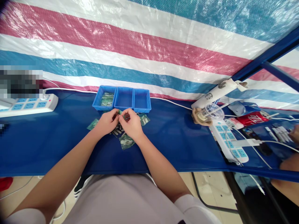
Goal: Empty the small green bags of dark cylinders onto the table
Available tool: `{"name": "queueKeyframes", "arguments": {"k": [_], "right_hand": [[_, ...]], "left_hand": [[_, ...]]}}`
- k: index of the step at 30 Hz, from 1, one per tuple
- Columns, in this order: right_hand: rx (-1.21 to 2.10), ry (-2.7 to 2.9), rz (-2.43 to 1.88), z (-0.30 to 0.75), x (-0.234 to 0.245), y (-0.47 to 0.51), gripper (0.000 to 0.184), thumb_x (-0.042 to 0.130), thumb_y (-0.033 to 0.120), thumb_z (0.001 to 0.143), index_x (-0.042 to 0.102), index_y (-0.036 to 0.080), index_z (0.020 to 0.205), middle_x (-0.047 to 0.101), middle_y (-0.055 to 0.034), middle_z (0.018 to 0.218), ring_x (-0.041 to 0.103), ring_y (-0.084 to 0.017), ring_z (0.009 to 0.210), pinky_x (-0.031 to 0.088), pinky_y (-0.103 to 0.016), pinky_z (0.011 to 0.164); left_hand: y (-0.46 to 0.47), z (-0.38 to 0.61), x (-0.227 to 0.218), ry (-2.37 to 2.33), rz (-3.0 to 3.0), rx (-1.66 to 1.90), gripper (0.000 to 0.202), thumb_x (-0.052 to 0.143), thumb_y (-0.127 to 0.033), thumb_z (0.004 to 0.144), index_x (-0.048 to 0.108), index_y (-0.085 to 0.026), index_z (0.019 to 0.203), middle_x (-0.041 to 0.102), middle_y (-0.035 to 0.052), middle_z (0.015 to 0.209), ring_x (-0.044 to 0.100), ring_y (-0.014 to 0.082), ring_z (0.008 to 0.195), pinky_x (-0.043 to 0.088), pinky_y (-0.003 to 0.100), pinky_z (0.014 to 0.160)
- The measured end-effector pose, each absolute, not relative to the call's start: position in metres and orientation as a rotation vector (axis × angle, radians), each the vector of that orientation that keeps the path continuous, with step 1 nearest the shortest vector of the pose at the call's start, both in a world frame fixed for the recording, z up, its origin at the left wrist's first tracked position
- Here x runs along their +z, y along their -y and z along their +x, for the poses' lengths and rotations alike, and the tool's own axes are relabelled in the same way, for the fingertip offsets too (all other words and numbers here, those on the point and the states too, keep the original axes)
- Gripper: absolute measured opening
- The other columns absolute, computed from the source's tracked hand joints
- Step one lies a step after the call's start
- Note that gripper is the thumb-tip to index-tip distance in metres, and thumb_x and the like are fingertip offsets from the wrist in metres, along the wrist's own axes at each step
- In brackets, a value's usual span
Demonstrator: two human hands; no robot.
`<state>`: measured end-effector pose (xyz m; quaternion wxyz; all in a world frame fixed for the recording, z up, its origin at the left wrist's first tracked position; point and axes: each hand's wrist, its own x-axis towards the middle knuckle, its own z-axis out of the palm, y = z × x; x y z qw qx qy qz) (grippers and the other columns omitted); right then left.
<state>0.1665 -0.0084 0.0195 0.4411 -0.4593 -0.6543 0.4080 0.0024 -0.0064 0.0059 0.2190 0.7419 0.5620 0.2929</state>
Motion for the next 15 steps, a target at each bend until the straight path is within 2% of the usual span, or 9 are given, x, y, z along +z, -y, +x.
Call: {"name": "queueKeyframes", "arguments": {"k": [15], "right_hand": [[1.038,1.723,-1.133,0.1671,0.0157,0.0063,0.009,0.06,0.031,0.086,0.055,0.024,0.088,0.062,-0.0005,0.087,0.06,-0.016,0.072,0.05,-0.03,0.065]], "left_hand": [[0.0053,0.0021,0.005,-1.55,2.058,0.727,0.009,0.046,-0.022,0.091,0.056,-0.022,0.094,0.062,0.0025,0.077,0.058,0.0213,0.073,0.037,0.031,0.066]]}}
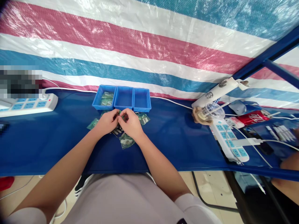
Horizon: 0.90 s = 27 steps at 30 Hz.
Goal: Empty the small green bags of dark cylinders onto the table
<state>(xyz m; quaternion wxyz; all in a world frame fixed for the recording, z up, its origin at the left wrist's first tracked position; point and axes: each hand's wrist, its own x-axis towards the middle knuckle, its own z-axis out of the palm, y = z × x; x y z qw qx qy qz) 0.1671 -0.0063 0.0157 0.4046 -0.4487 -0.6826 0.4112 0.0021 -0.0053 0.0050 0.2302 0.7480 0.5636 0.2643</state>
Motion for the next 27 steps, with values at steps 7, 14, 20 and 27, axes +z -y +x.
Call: {"name": "queueKeyframes", "arguments": {"k": [7,14,20,27], "right_hand": [[1.012,1.765,-1.13,0.1676,0.0144,0.0064,0.008,0.06,0.029,0.087,0.055,0.024,0.091,0.062,-0.0013,0.091,0.06,-0.016,0.075,0.051,-0.03,0.068],[1.005,1.784,-1.129,0.1679,0.0155,0.0059,0.007,0.059,0.029,0.088,0.054,0.024,0.09,0.062,-0.0017,0.093,0.06,-0.016,0.076,0.051,-0.031,0.069],[0.994,1.799,-1.133,0.1682,0.0162,0.0063,0.006,0.058,0.029,0.089,0.054,0.024,0.091,0.062,-0.0021,0.093,0.06,-0.017,0.077,0.052,-0.031,0.07],[0.98,1.8,-1.122,0.1681,0.0133,0.006,0.006,0.058,0.028,0.088,0.054,0.024,0.09,0.061,-0.002,0.093,0.06,-0.017,0.078,0.051,-0.031,0.07]], "left_hand": [[0.0048,0.0018,0.0061,-1.553,2.078,0.703,0.01,0.046,-0.02,0.089,0.055,-0.022,0.094,0.062,0.0031,0.079,0.059,0.0224,0.076,0.038,0.031,0.067],[0.0056,0.0023,0.0075,-1.553,2.085,0.697,0.01,0.046,-0.019,0.089,0.055,-0.022,0.093,0.063,0.0035,0.079,0.06,0.0227,0.076,0.04,0.032,0.067],[0.0059,0.0025,0.0094,-1.565,2.098,0.69,0.012,0.047,-0.019,0.09,0.058,-0.021,0.095,0.065,0.0044,0.08,0.062,0.0232,0.077,0.042,0.032,0.066],[0.0064,0.0029,0.0103,-1.573,2.103,0.667,0.015,0.047,-0.018,0.089,0.059,-0.021,0.097,0.066,0.0048,0.081,0.062,0.0237,0.079,0.043,0.033,0.068]]}}
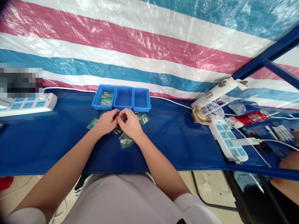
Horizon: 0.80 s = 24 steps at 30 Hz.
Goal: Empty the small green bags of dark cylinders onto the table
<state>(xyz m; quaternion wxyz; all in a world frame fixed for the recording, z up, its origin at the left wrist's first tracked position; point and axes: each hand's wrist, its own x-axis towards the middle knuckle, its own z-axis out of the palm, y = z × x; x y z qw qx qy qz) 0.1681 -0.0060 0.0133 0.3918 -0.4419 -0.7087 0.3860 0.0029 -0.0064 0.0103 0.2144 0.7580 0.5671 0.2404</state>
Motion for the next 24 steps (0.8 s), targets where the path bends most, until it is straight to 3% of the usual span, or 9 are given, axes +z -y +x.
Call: {"name": "queueKeyframes", "arguments": {"k": [24], "right_hand": [[0.974,1.823,-1.126,0.1689,0.014,0.0059,0.006,0.058,0.028,0.088,0.055,0.025,0.092,0.061,-0.0024,0.094,0.059,-0.017,0.078,0.052,-0.032,0.071]], "left_hand": [[0.0057,0.0027,0.0101,-1.573,2.102,0.667,0.014,0.047,-0.019,0.089,0.058,-0.021,0.097,0.067,0.005,0.083,0.063,0.0232,0.079,0.043,0.032,0.068]]}}
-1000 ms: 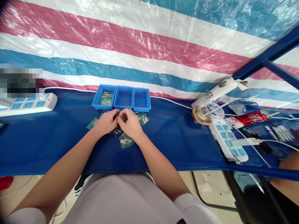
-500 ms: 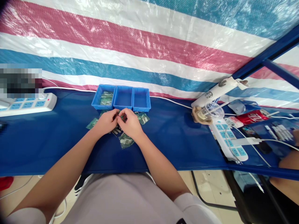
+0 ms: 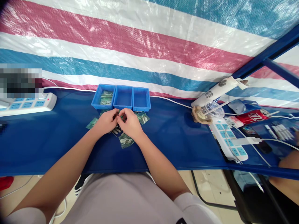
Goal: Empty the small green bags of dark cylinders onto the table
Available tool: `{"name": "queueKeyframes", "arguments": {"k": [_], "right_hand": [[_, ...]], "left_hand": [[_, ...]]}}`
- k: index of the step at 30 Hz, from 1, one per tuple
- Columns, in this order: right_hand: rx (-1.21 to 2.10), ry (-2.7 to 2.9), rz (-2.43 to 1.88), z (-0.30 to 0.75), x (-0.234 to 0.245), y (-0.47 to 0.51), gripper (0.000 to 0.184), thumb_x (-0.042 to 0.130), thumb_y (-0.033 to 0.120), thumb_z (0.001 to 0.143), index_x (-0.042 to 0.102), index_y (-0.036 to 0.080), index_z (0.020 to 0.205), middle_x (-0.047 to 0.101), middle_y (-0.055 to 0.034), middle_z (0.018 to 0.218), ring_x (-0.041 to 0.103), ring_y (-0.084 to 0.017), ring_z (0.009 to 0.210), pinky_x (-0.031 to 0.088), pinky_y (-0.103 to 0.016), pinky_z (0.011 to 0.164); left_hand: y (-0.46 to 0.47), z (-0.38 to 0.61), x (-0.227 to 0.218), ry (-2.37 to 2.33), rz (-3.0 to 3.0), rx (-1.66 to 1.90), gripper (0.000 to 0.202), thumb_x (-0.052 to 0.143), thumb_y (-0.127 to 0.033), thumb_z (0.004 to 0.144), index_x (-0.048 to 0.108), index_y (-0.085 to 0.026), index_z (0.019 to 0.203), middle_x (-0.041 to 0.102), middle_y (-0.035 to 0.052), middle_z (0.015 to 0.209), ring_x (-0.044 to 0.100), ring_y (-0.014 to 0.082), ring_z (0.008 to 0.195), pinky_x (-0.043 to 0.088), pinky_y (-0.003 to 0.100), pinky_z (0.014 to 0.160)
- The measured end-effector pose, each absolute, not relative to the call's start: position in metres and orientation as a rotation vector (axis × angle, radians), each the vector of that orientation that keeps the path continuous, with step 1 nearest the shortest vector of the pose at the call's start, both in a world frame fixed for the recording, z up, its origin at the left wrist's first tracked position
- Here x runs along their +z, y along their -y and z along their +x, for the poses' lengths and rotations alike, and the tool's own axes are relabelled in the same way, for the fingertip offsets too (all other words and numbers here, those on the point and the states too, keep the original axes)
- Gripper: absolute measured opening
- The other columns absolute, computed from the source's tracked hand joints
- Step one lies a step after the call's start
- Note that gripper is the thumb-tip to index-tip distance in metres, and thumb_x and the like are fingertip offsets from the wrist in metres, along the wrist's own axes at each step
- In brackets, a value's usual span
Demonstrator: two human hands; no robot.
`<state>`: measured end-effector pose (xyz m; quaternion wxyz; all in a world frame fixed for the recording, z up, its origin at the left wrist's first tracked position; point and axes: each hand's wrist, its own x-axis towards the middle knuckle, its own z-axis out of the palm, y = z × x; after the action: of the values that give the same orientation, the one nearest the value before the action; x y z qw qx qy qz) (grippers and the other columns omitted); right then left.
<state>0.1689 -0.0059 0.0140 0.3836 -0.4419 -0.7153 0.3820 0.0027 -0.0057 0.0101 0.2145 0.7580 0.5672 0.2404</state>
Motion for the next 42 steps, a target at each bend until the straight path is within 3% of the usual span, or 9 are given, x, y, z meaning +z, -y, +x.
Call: {"name": "queueKeyframes", "arguments": {"k": [42], "right_hand": [[0.914,1.876,-1.112,0.1698,0.0132,0.0066,0.007,0.058,0.025,0.088,0.056,0.024,0.094,0.06,-0.0027,0.096,0.059,-0.017,0.079,0.052,-0.032,0.073]], "left_hand": [[0.0052,0.0002,0.007,-1.557,2.112,0.659,0.017,0.046,-0.018,0.089,0.059,-0.02,0.1,0.068,0.0053,0.088,0.063,0.0236,0.082,0.044,0.034,0.071]]}}
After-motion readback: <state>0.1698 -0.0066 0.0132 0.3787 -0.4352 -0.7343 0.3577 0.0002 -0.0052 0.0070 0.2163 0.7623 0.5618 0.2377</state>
